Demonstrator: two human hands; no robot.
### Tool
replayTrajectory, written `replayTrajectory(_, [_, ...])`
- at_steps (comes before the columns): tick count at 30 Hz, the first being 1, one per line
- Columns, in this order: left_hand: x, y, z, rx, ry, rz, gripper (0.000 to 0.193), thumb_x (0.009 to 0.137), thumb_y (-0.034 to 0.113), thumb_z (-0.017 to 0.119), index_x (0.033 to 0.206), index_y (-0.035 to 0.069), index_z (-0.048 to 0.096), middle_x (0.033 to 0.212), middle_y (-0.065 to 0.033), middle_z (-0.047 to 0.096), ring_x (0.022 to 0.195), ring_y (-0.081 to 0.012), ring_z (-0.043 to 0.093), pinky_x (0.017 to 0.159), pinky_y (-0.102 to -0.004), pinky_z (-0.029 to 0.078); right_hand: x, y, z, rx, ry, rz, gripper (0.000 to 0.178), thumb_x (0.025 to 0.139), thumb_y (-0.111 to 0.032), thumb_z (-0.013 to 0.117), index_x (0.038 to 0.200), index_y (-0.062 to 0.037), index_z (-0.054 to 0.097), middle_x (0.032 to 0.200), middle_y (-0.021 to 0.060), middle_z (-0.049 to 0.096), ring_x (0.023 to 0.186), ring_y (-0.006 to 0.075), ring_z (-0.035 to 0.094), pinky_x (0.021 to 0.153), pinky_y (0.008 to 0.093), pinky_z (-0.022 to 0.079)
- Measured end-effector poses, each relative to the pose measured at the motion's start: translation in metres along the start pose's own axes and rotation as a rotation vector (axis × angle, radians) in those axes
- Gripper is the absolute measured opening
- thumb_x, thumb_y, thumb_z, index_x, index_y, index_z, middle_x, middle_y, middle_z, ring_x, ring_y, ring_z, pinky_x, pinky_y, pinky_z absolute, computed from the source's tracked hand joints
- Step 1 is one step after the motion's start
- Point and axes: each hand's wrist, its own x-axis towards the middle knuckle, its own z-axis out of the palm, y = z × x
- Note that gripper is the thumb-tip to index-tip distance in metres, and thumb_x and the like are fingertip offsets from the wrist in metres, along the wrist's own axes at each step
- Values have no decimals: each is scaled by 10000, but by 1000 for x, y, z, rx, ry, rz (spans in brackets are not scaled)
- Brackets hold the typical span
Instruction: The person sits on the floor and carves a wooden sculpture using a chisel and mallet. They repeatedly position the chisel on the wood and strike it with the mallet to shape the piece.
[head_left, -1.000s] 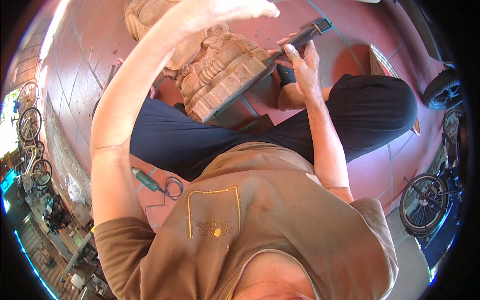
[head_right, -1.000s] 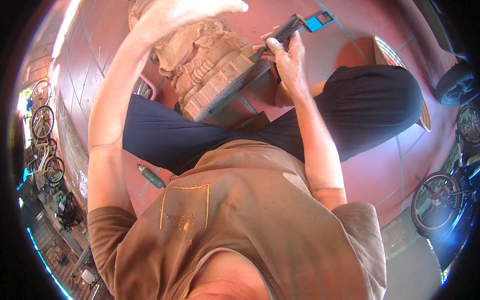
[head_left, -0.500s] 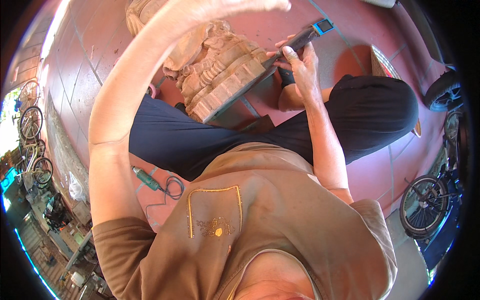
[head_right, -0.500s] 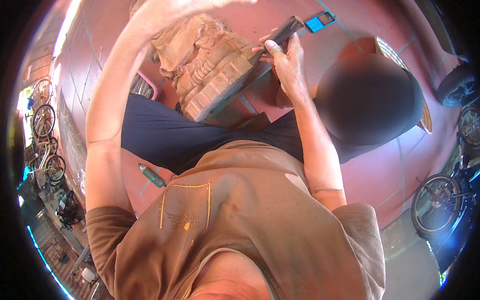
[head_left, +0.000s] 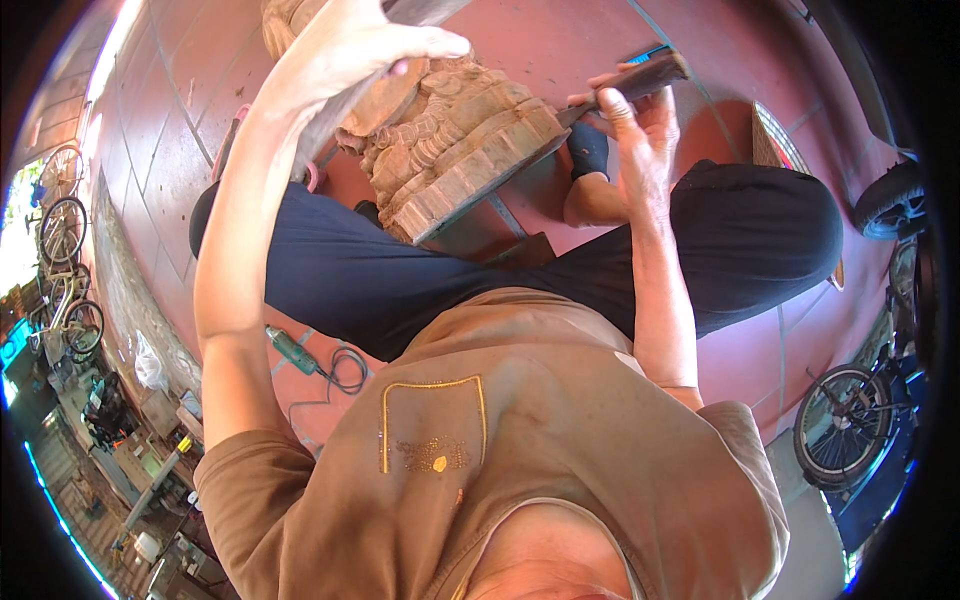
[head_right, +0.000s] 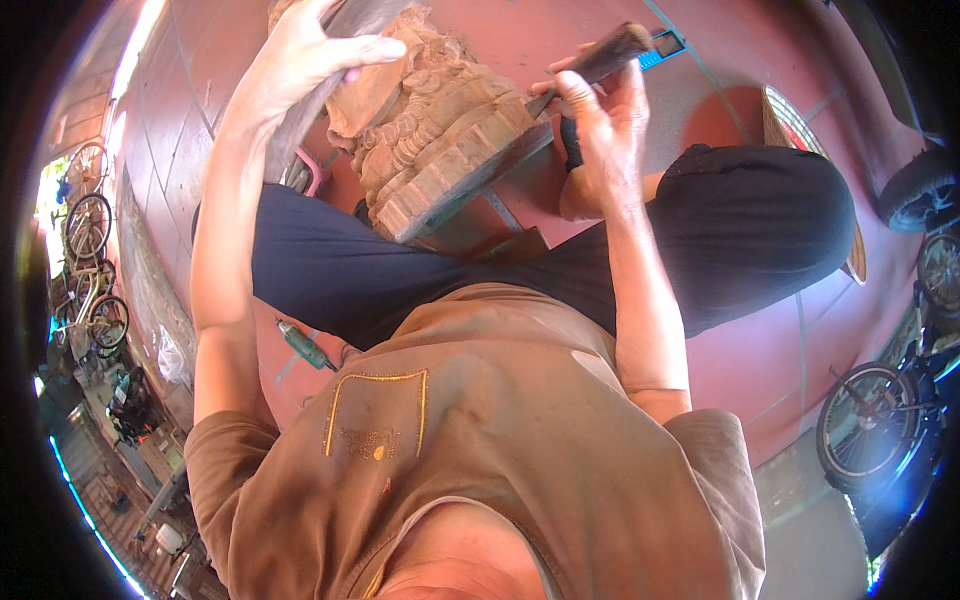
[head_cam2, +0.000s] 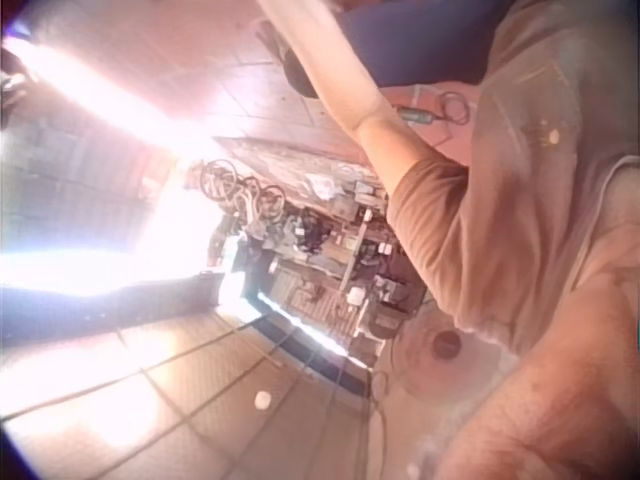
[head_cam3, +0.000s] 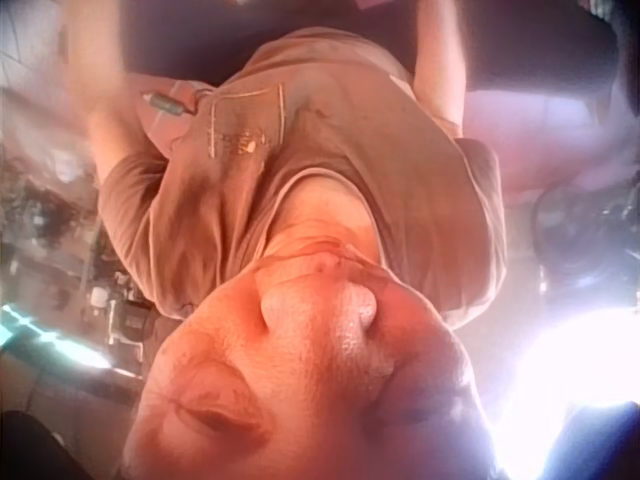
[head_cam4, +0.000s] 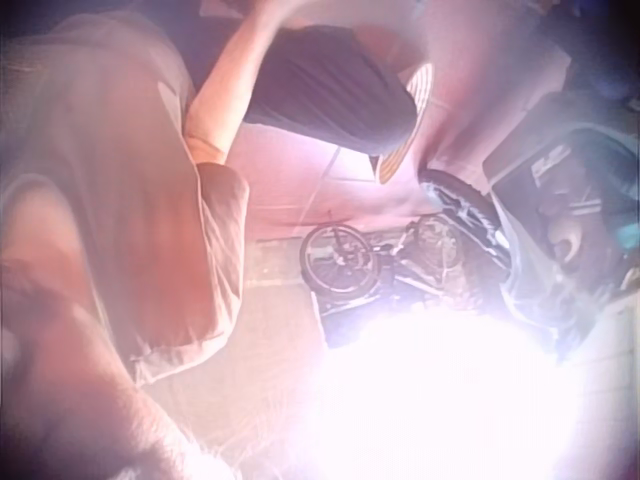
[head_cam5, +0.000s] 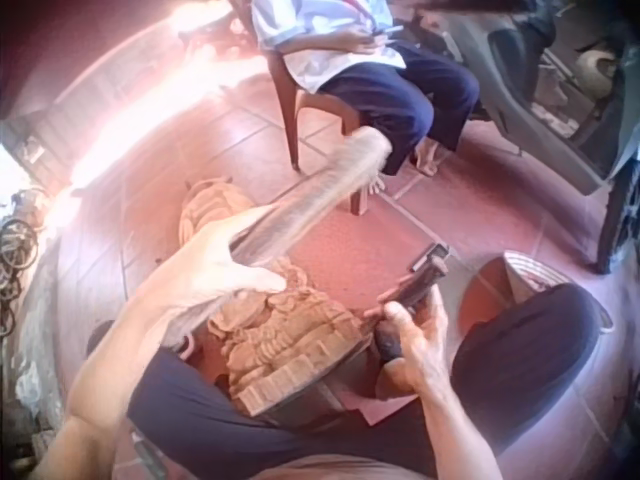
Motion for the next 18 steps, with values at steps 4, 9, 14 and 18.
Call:
replayTrajectory(4, [-35,-29,13,-453,114,-222,491,863,266,810,1245,29,614,833,-22,631,642,-95,583,578,-251,469,-9,8,12,-329,-221,-80,381,957,22,677,1313,-4,544,1130,106,693,1019,198,709,934,353,567])
replayTrajectory(9, [-85,-45,29,-852,252,-403,405,864,187,792,1181,25,599,819,-35,627,625,-121,618,562,-268,502,-22,5,42,-720,-446,-408,477,802,4,737,1245,-160,665,1103,92,705,975,300,705,832,372,602])
replayTrajectory(14, [-137,-64,50,-995,351,-377,478,857,155,799,1216,-26,541,868,-105,634,617,-185,629,535,-296,506,-44,18,56,-971,-610,-544,503,762,0,669,1224,-199,683,1103,55,664,1001,264,662,813,365,606])
replayTrajectory(18, [-158,-58,68,-928,409,-384,457,874,260,778,1124,-27,525,859,-111,574,623,-179,583,536,-284,476,-46,24,58,-1031,-658,-565,507,737,-58,682,1223,-202,687,1152,42,639,1061,270,607,852,371,584])
